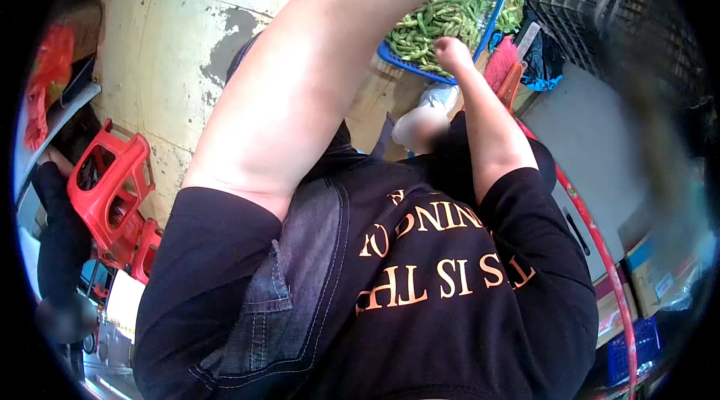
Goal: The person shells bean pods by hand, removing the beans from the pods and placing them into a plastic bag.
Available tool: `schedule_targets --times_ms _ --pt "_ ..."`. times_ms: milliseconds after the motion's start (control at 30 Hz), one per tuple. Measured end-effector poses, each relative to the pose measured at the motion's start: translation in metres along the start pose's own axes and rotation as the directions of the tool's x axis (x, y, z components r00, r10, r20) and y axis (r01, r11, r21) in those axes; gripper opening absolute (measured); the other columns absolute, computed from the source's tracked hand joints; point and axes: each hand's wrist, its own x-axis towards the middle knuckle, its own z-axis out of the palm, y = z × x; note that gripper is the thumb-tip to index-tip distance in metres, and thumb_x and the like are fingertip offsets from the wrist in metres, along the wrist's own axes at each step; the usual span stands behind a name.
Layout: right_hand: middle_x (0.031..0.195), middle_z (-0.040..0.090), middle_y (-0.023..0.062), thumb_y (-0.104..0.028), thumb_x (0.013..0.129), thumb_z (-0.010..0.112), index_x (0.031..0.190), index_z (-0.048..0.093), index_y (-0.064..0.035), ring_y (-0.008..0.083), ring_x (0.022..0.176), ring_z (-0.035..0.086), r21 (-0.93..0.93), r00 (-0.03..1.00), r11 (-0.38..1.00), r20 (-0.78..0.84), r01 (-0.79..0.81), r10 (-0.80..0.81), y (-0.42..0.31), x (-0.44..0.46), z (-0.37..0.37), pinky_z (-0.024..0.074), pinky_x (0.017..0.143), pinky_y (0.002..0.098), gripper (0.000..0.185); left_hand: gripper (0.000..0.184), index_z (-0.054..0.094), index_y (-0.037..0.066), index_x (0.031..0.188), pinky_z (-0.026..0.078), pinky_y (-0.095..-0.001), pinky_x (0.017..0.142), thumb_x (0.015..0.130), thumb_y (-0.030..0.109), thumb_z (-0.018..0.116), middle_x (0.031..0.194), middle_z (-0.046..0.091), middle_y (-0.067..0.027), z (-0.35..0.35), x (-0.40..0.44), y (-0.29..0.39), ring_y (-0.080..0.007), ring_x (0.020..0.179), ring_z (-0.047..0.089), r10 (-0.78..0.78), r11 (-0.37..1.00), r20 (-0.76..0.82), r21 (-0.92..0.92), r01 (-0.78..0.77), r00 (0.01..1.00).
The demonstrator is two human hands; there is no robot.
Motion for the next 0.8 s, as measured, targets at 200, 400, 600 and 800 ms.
schedule_targets --times_ms 200,400,600,800 --pt "0.119 0.048 0.0197 -0.006 0.070 0.051 0.105 0.060 -0.0093 0.0311 0.109 0.049 -0.111 0.987 0.991 0.154 0.070 -0.053 -0.016 0.000 0.029 0.0381 0.094 0.0352 0.037 0.018 0.062 0.001 0.073 0.046 -0.0392 0.061 0.073 0.018 0.055 0.066 0.059 -0.0172 -0.012 -0.002 0.002 -0.0309 0.063 0.059 0.024 0.991 0.025 0.130 -0.027 0.999" --pt "0.137 0.028 0.0082 -0.009 0.080 0.049 0.122 0.046 -0.0218 0.0295 0.115 0.043 -0.362 0.975 0.914 0.185 0.184 -0.124 -0.043 0.039 0.009 0.0416 0.091 0.0394 0.044 0.019 0.061 0.001 0.078 0.046 -0.0387 0.062 0.075 0.019 0.055 0.068 0.059 -0.0169 -0.009 0.000 -0.013 -0.0305 0.064 0.058 0.143 0.971 -0.045 0.201 -0.131 0.989" --pt "0.132 0.035 0.0057 -0.019 0.087 0.036 0.120 0.047 -0.0188 0.0304 0.109 0.046 -0.403 0.959 0.901 0.280 0.160 -0.045 -0.051 0.057 0.013 0.0357 0.091 0.0472 0.034 0.028 0.055 0.001 0.102 0.046 -0.0376 0.068 0.080 0.019 0.053 0.079 0.058 -0.0186 -0.004 0.006 -0.013 -0.0318 0.073 0.057 -0.043 0.993 0.139 -0.099 0.057 0.989" --pt "0.108 0.047 0.0056 -0.016 0.079 0.046 0.093 0.061 -0.0123 0.0269 0.099 0.047 -0.423 0.971 0.875 0.136 0.236 -0.197 -0.025 0.047 0.036 0.0386 0.080 0.0433 0.020 0.038 0.050 0.003 0.114 0.046 -0.0370 0.071 0.081 0.022 0.054 0.086 0.059 -0.0210 -0.009 0.013 0.002 -0.0322 0.078 0.058 -0.131 0.982 0.293 -0.096 0.165 0.947"
